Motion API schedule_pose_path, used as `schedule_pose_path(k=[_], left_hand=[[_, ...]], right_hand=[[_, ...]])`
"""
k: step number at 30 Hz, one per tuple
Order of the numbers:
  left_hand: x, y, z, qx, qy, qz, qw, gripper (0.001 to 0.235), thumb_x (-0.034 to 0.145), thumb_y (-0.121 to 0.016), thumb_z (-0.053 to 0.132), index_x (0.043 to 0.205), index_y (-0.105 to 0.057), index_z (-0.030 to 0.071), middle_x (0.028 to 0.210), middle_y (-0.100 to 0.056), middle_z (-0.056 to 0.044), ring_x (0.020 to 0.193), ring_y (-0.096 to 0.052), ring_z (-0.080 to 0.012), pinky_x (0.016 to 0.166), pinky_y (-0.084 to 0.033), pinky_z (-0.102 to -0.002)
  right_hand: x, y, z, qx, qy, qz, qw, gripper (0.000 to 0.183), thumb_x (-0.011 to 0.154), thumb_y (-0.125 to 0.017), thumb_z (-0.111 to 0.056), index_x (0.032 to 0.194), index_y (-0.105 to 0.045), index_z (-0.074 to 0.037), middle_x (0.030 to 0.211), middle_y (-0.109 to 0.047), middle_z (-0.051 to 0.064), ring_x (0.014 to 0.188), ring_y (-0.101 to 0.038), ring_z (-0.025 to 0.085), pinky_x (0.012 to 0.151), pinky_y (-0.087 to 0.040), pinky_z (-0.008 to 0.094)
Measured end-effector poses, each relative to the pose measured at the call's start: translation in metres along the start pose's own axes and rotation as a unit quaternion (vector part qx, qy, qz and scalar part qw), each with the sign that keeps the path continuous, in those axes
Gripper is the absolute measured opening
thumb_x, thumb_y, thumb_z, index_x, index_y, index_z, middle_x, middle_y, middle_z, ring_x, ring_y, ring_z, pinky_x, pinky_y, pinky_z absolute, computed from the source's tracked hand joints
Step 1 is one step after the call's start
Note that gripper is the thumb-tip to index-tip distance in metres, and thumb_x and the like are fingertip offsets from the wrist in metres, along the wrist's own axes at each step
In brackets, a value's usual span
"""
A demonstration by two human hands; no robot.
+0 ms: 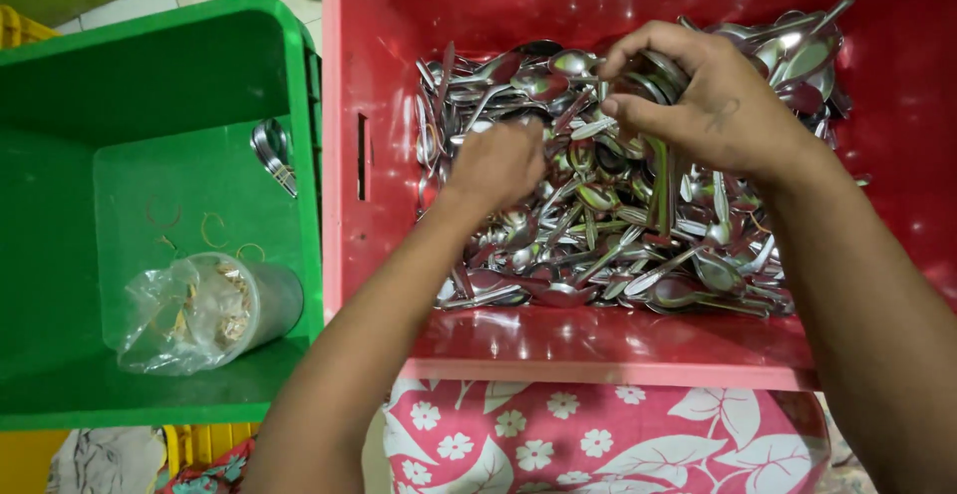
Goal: The person gathers spoons from a pink bin, aligns them into small stacks, and secures each stack with a rubber band. Bundled spoon sets are placed into a green bin. The person repeats this process continuously.
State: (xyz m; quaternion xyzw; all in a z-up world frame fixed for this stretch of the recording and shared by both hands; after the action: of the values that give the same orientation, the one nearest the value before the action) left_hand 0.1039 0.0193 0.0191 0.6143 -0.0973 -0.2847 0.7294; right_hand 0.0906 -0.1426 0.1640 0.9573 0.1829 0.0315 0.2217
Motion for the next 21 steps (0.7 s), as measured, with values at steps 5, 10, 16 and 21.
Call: schedule_pose_path(k=[5, 10, 16, 21], left_hand=[[-0.048, 0.12, -0.03, -0.29, 0.142, 0.317, 0.892, 0.012, 0.086, -0.066, 0.02, 0.091, -0.066, 0.009, 0.071, -0.069, -0.002, 0.059, -0.062, -0.0138, 0.051, -0.049, -0.029], [-0.08, 0.098, -0.008, -0.682, 0.202, 0.282, 0.644, 0.01, 0.093, -0.054, 0.018, 0.097, -0.056, 0.009, 0.084, -0.072, -0.006, 0.056, -0.055, -0.0078, 0.047, -0.039, -0.019], [-0.127, 0.069, 0.068, -0.782, 0.122, 0.107, 0.602, 0.01, 0.088, -0.062, 0.017, 0.083, -0.061, 0.009, 0.067, -0.059, -0.004, 0.046, -0.044, -0.0064, 0.042, -0.029, -0.017], [-0.181, 0.094, 0.095, -0.713, 0.052, 0.062, 0.697, 0.009, 0.09, -0.062, 0.01, 0.083, -0.058, 0.004, 0.058, -0.059, -0.009, 0.042, -0.049, -0.0087, 0.041, -0.032, -0.019]], right_hand=[[0.003, 0.009, 0.002, -0.025, 0.0, 0.068, 0.997, 0.037, 0.077, -0.086, -0.015, 0.103, -0.061, -0.014, 0.098, -0.074, 0.005, 0.105, -0.073, 0.023, 0.121, -0.033, 0.063], [-0.014, 0.001, 0.003, 0.127, -0.056, 0.159, 0.977, 0.052, 0.071, -0.088, -0.01, 0.112, -0.055, -0.014, 0.132, -0.052, 0.013, 0.117, -0.048, 0.032, 0.088, -0.04, 0.056], [-0.027, -0.01, -0.004, 0.297, 0.029, 0.201, 0.933, 0.05, 0.085, -0.082, -0.006, 0.123, -0.05, -0.006, 0.099, -0.06, 0.013, 0.073, -0.068, 0.021, 0.059, -0.064, 0.03], [-0.056, -0.051, -0.003, 0.434, 0.068, 0.137, 0.888, 0.041, 0.082, -0.065, -0.012, 0.118, -0.046, -0.006, 0.109, -0.069, 0.025, 0.089, -0.076, 0.031, 0.054, -0.064, 0.028]])
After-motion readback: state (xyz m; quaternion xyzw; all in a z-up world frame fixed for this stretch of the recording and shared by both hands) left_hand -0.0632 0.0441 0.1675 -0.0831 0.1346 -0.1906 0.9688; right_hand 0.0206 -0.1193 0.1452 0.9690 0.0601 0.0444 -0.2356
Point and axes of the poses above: each hand's wrist, its own x-axis towards the middle knuckle, its own y-axis out of the back of the hand, z = x × y, the point moved 8 cm from there along x, towards the middle knuckle
